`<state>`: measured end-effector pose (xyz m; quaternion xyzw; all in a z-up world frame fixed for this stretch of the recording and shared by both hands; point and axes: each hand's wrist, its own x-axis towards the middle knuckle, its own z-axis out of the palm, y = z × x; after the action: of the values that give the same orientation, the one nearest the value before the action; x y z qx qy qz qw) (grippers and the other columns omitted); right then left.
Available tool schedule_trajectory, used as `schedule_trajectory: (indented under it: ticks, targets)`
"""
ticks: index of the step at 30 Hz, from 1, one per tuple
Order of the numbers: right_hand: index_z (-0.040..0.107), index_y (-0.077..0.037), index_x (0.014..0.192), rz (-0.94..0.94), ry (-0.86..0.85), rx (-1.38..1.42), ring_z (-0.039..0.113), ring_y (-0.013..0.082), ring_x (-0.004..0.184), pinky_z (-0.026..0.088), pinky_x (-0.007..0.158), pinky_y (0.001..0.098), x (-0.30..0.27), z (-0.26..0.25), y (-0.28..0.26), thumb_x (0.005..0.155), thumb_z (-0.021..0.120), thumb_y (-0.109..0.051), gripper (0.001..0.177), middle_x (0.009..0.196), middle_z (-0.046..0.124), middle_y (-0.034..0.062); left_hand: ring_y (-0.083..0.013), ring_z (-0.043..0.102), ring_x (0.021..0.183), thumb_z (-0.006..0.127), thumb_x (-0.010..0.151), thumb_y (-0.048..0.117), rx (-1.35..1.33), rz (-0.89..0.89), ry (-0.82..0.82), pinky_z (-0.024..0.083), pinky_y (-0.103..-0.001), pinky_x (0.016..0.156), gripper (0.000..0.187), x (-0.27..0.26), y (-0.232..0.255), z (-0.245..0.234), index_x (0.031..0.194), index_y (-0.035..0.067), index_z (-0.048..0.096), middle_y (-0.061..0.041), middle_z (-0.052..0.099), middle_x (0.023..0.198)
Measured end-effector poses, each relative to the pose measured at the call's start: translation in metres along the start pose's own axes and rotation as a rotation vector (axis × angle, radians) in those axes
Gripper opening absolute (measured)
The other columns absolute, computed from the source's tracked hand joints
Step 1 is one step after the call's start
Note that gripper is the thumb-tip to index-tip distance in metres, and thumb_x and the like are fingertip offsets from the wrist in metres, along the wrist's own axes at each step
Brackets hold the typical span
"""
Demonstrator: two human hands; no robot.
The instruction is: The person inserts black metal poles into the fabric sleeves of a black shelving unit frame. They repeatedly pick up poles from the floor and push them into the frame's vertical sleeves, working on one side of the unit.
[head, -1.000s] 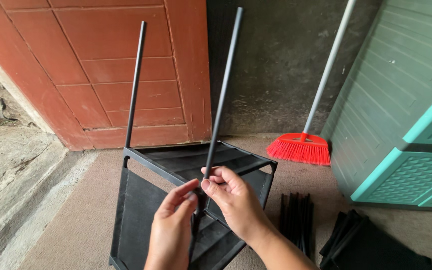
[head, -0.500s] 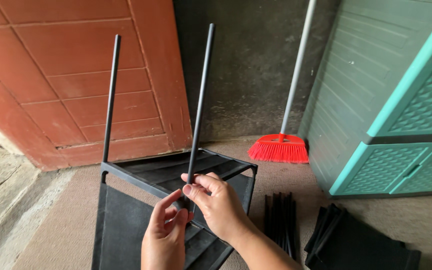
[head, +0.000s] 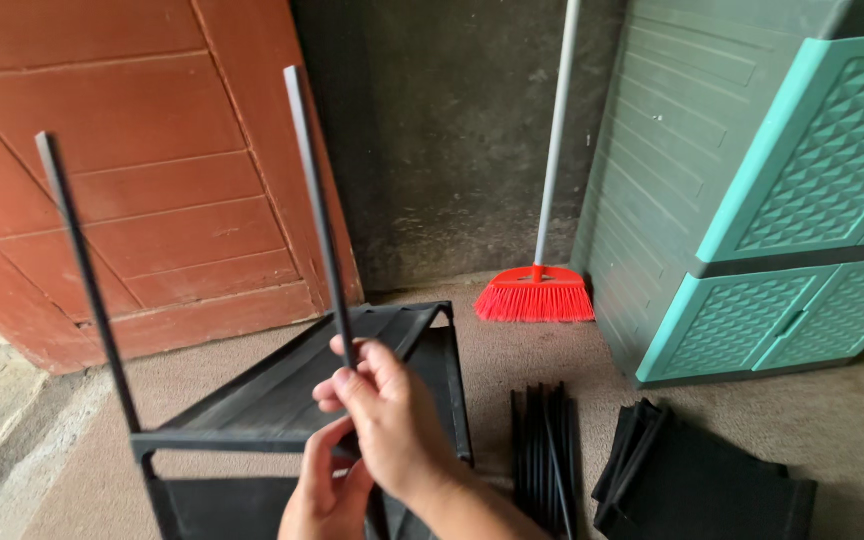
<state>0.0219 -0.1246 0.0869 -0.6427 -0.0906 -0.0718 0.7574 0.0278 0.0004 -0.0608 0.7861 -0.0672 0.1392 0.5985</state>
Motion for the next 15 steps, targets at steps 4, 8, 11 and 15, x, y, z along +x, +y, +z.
schedule_trajectory:
  ticks: [4, 8, 11, 15]
  targets:
    - [0.061, -0.001, 0.130, -0.007, -0.018, 0.041, 0.071, 0.0136, 0.088, 0.058, 0.079, 0.0270, 0.003, 0.012, 0.004, 0.102, 0.053, -0.013, 0.031, 0.097, 0.074, 0.0086, -0.0137, 0.070, 0.086, 0.074, 0.083, -0.001, -0.118, 0.336, -0.003, 0.054, -0.023, 0.073, 0.054, 0.007, -0.030, -0.012, 0.133, 0.004, 0.055, -0.011, 0.073, 0.108]
    - [0.061, 0.000, 0.127, -0.015, -0.006, 0.023, 0.072, 0.0134, 0.089, 0.058, 0.080, 0.0266, 0.014, 0.023, 0.011, 0.102, 0.054, -0.013, 0.029, 0.096, 0.075, 0.0086, -0.0129, 0.070, 0.062, 0.071, 0.085, -0.001, -0.087, 0.112, 0.087, 0.053, -0.024, 0.062, 0.064, 0.006, -0.037, -0.014, 0.146, 0.006, 0.050, -0.008, 0.073, 0.078]
    - [0.060, 0.001, 0.128, -0.039, -0.033, 0.053, 0.071, 0.0131, 0.089, 0.058, 0.081, 0.0267, 0.037, 0.031, 0.004, 0.103, 0.053, -0.012, 0.029, 0.097, 0.074, 0.0093, -0.0135, 0.064, 0.053, 0.074, 0.085, 0.000, -0.088, 0.118, 0.209, 0.049, -0.024, 0.059, 0.074, 0.020, -0.017, -0.010, 0.153, 0.006, 0.046, -0.009, 0.068, 0.067]
    - [0.058, -0.004, 0.130, 0.050, 0.018, 0.129, 0.068, 0.0107, 0.085, 0.056, 0.078, 0.0255, 0.052, 0.036, -0.004, 0.100, 0.053, -0.013, 0.032, 0.096, 0.074, 0.0059, -0.0093, 0.072, 0.060, 0.074, 0.075, 0.003, -0.156, 0.155, 0.223, 0.055, -0.023, 0.063, 0.080, 0.029, 0.013, 0.002, 0.146, 0.005, 0.038, -0.007, 0.075, 0.070]
